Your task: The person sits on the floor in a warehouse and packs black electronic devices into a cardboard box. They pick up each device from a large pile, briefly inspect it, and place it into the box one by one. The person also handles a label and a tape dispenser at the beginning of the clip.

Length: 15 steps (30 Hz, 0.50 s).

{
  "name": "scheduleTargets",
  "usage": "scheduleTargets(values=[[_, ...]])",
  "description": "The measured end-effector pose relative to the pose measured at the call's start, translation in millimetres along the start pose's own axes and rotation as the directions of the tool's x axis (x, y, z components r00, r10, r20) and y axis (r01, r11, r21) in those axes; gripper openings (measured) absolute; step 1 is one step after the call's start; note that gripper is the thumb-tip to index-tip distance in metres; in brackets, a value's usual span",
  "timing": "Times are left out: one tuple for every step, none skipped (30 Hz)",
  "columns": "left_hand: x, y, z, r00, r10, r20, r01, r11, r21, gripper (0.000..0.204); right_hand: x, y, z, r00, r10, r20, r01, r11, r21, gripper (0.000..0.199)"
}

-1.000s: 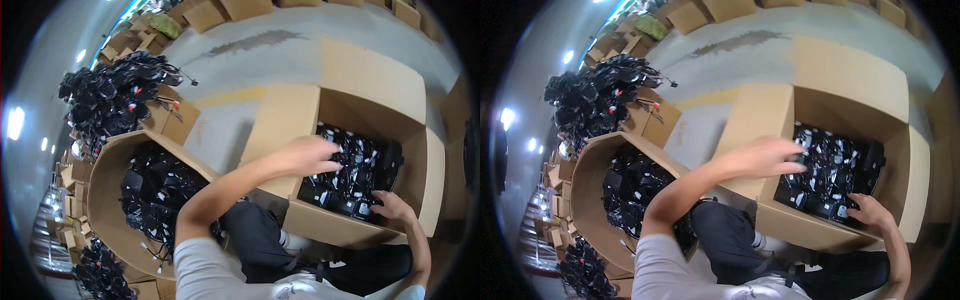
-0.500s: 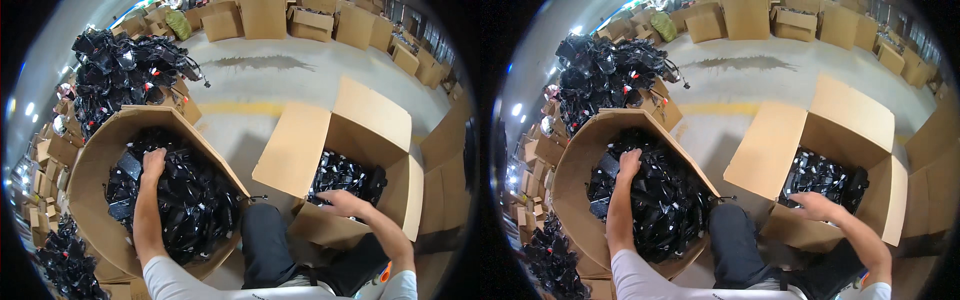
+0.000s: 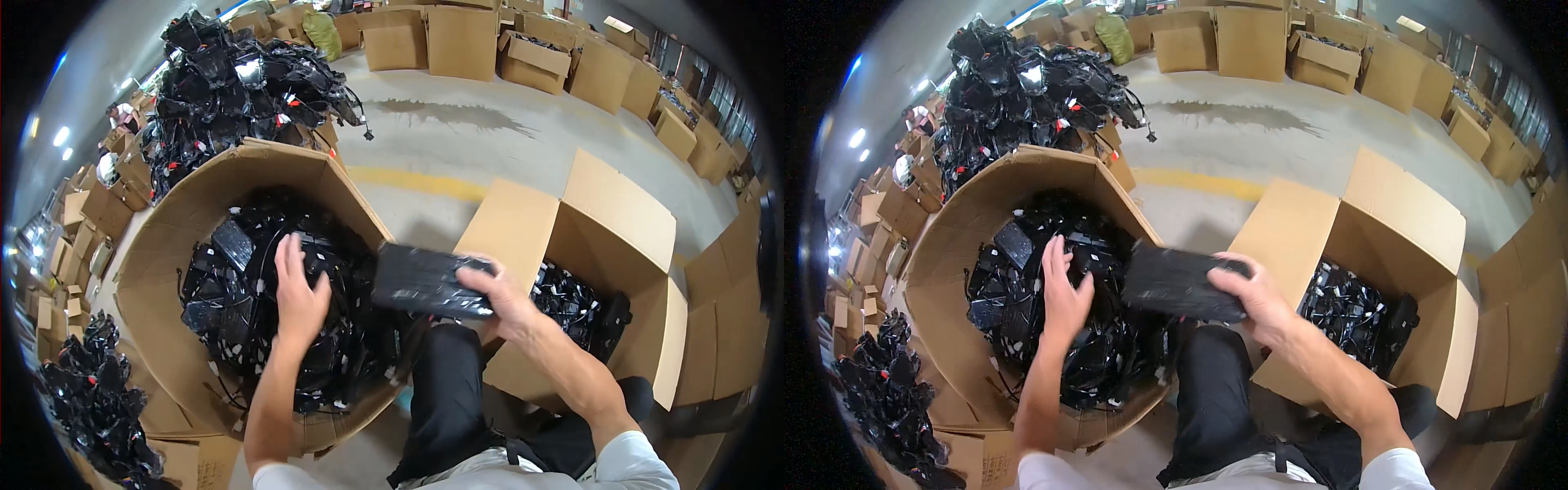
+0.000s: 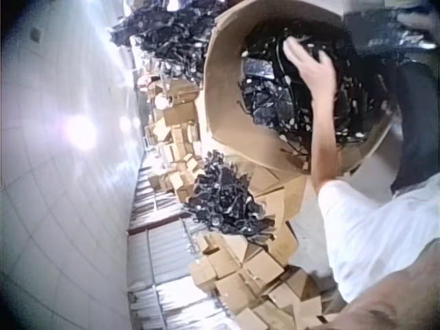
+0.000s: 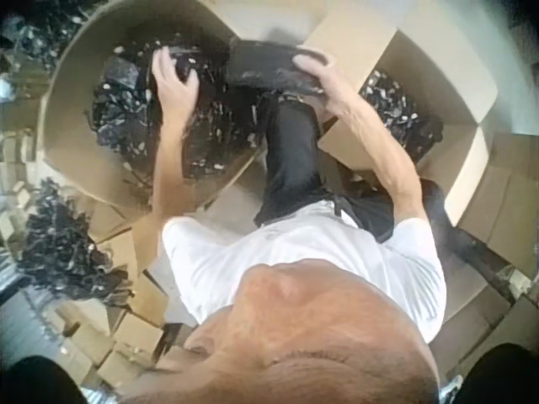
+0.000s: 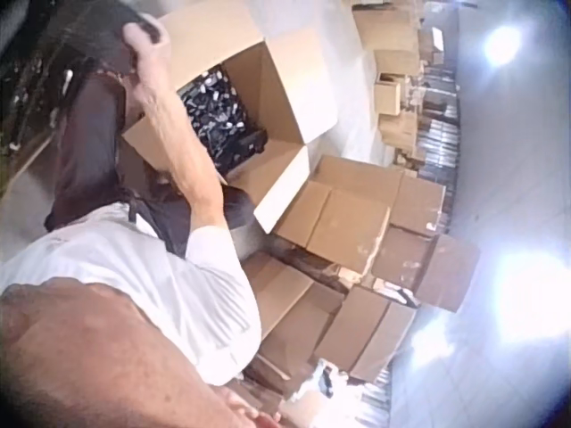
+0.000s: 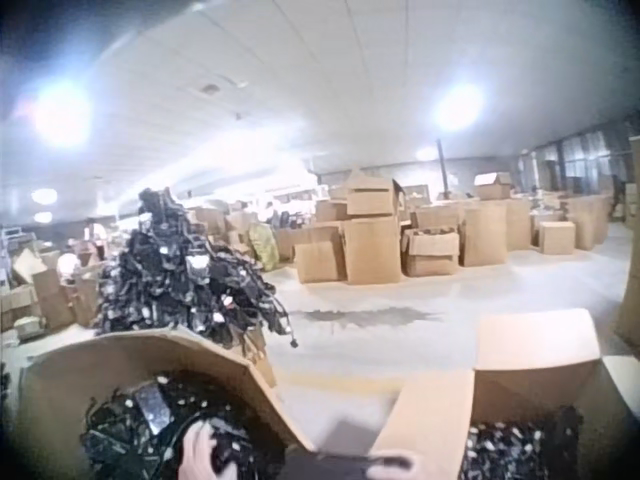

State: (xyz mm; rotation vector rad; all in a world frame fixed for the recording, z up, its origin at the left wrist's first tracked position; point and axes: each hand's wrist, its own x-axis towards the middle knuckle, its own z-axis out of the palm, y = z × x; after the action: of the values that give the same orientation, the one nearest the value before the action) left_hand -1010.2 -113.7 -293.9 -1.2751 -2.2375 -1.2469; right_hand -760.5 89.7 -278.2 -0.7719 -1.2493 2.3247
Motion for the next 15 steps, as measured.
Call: scheduleTargets(values=[[4, -51, 9, 0.98, -0.195, 0.04, 0.194, 0.981, 0.026, 0.065, 0, -2, -6, 1.0, 0.011, -0.013, -0.01, 0.998, 0.063, 0.047], [6, -101, 21, 0.956, -0.291, 0.024, 0.276, 0.928, 0.25, 0.066, -1, 1, -9, 1.0, -0.022, -0.001, 0.022, 0.994, 0.109, 0.046], [11, -148, 28, 0.88, -0.471, 0.07, 0.441, 0.862, 0.25, 0.071, 3, 3, -5, 0.998, -0.057, 0.039, 0.05, 0.985, 0.167, 0.045], [32, -135, 55, 0.793, -0.578, 0.191, 0.538, 0.812, 0.224, 0.074, -2, -3, -17, 0.99, -0.139, -0.01, 0.139, 0.98, 0.145, 0.044], [35, -142, 68, 0.802, -0.588, 0.101, 0.565, 0.803, 0.188, 0.069, -10, -6, -14, 0.979, -0.202, -0.01, 0.201, 0.969, 0.146, 0.044], [29, -167, 73, 0.819, -0.561, -0.12, 0.57, 0.775, 0.273, 0.059, -20, -12, -2, 0.976, -0.215, 0.024, 0.209, 0.968, 0.139, 0.046], [45, -135, 99, 0.675, -0.737, -0.044, 0.717, 0.64, 0.277, 0.049, -32, -20, -8, 0.96, -0.277, -0.043, 0.279, 0.958, 0.067, 0.048], [43, -134, 102, 0.705, -0.704, -0.086, 0.705, 0.683, 0.194, 0.044, -38, -21, -10, 0.932, -0.358, -0.059, 0.354, 0.933, -0.061, 0.048], [41, -118, 100, 0.778, -0.622, -0.087, 0.626, 0.754, 0.201, 0.04, -43, -23, -20, 0.892, -0.444, -0.082, 0.421, 0.884, -0.203, 0.048], [33, -107, 85, 0.817, -0.577, -0.024, 0.576, 0.812, 0.097, 0.038, -47, -22, -30, 0.854, -0.51, -0.101, 0.455, 0.827, -0.33, 0.047], [33, -82, 66, 0.863, -0.504, 0.041, 0.505, 0.863, -0.017, 0.035, -53, -28, -42, 0.799, -0.588, -0.122, 0.483, 0.75, -0.452, 0.046], [27, -61, 46, 0.92, -0.392, -0.005, 0.379, 0.893, -0.241, 0.029, -55, -33, -52, 0.757, -0.634, -0.155, 0.505, 0.719, -0.477, 0.046], [15, -39, 21, 0.952, -0.299, -0.071, 0.241, 0.868, -0.435, 0.024, -55, -33, -58, 0.726, -0.663, -0.183, 0.513, 0.7, -0.498, 0.047], [13, 2, -3, 0.95, -0.313, -0.022, 0.24, 0.77, -0.592, 0.021, -51, -34, -60, 0.707, -0.676, -0.208, 0.523, 0.698, -0.489, 0.045], [11, 42, -22, 0.946, -0.322, 0.027, 0.238, 0.639, -0.731, 0.02, -47, -36, -60, 0.687, -0.689, -0.229, 0.533, 0.693, -0.486, 0.044]])
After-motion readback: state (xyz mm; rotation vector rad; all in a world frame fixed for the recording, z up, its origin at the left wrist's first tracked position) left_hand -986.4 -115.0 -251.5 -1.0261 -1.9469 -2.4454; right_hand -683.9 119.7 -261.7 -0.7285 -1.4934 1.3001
